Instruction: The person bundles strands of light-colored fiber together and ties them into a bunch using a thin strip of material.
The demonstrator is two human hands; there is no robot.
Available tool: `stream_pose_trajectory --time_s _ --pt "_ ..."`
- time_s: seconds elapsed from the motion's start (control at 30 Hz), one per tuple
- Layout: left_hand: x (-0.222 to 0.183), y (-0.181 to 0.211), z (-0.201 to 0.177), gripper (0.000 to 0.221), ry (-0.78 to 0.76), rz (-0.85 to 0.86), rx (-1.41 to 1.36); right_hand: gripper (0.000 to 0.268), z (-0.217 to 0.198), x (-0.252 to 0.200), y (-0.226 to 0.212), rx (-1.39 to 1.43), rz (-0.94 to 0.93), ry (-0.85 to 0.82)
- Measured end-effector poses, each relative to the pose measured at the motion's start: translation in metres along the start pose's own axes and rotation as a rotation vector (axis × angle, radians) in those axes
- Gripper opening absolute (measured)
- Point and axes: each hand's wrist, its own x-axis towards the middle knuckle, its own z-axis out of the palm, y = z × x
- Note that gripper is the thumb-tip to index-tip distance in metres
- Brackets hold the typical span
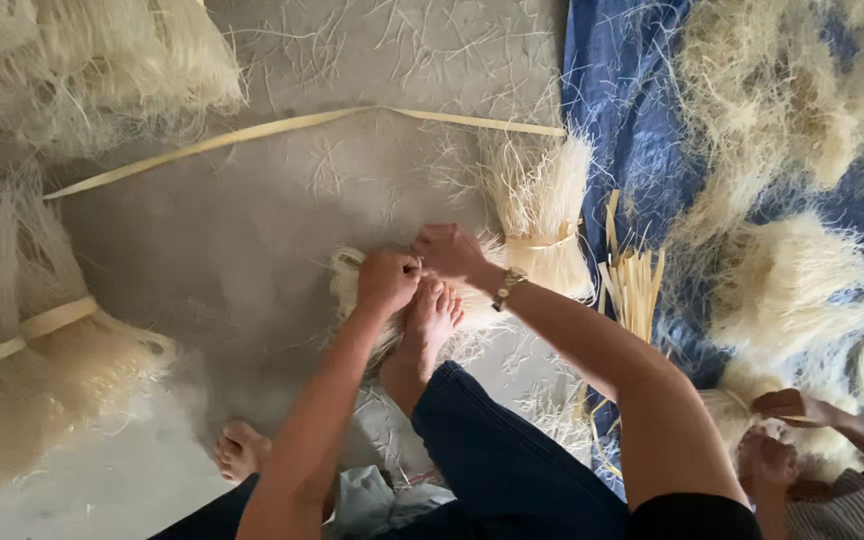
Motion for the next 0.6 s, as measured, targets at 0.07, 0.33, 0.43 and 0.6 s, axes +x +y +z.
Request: stream_pose_trajectory --time_s 0.07,0.33,0.43,0.6 --pt "0.0 0.0 0.003 0.02 -0.034 -0.088 -0.044 0.027 0.006 0.007 -0.003 -0.571 -0.056 0.013" --pt "0.0 0.003 0.004 0.018 0.007 -0.051 -0.034 0.01 -0.031 -0.014 -0.015 -1.075 -0.445 -0.142" --pt "0.005 -0.001 0.005 0.018 0.029 -0.016 -0.021 0.009 -0.039 -0.026 -0.021 -1.162 -0.518 -0.188" --pt "-0.005 -0.004 0.01 0.018 -0.01 -0.014 0.023 0.015 -0.021 -0.039 -0.022 -0.804 -0.313 -0.251"
